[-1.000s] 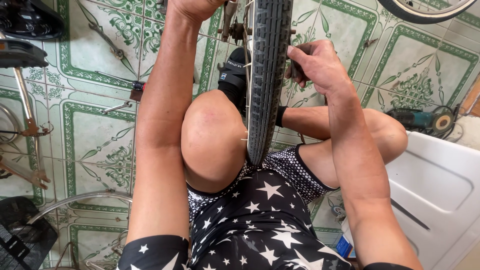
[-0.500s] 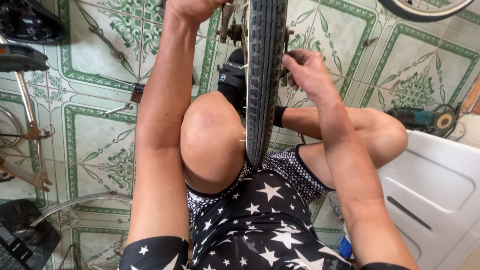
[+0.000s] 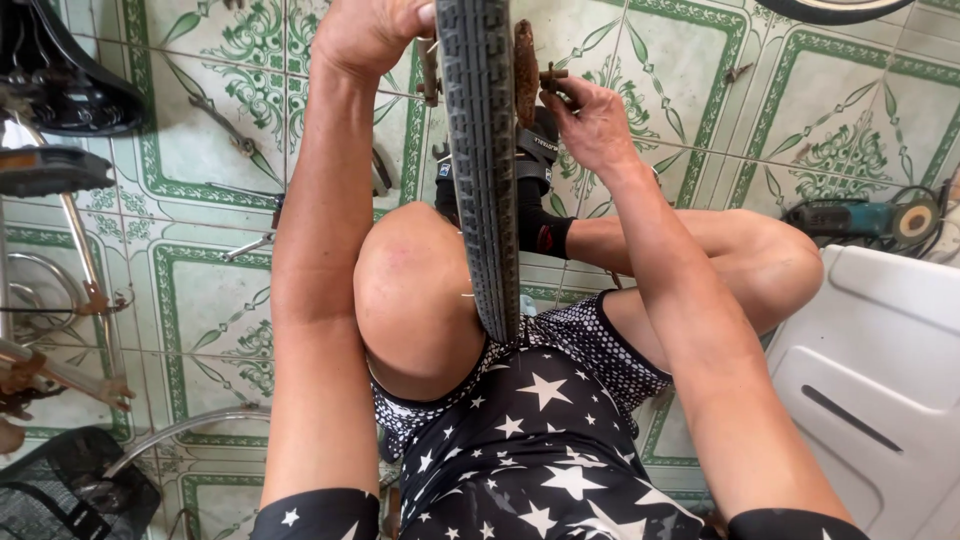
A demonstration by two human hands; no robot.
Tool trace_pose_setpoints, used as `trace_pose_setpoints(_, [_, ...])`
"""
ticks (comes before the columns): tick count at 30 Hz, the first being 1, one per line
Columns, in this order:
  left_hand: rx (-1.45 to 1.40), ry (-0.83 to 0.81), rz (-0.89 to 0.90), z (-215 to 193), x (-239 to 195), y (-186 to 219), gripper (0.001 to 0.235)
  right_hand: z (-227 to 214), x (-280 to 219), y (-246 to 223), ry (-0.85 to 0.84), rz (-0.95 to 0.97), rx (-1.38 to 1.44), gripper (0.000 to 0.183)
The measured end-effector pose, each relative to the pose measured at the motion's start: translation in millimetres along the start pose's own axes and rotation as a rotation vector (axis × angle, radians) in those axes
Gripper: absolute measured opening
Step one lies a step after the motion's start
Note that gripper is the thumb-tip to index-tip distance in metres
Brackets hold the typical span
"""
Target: The person cleans a bicycle wheel and a rusty component by hand while sitting on the floor.
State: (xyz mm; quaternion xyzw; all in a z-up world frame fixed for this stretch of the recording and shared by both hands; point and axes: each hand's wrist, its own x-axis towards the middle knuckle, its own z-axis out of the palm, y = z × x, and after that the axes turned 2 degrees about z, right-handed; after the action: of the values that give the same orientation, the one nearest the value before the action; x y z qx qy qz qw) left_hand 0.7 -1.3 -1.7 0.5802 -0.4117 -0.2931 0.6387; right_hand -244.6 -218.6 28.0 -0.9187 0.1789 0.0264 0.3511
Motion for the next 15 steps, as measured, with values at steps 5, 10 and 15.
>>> trace_pose_setpoints(5, [-0.144, -0.004, 0.081, 3.5, 4.8, 8.9, 0.065, 2.2, 6.4, 18.1, 0.109, -0.172, -0.083, 0.020])
trace_pose_setpoints(10, [-0.285, -0.036, 0.274, 7.6, 5.2, 34.5, 0.075, 9.1, -11.2, 16.4, -0.148, 0.179, -0.064, 0.025])
trace_pose_setpoints(15, [-0.082, 0.004, 0.106, 6.2, -0.3, 14.6, 0.072, -12.8, -37.0, 4.8, -0.205, 0.205, 0.184, 0.029])
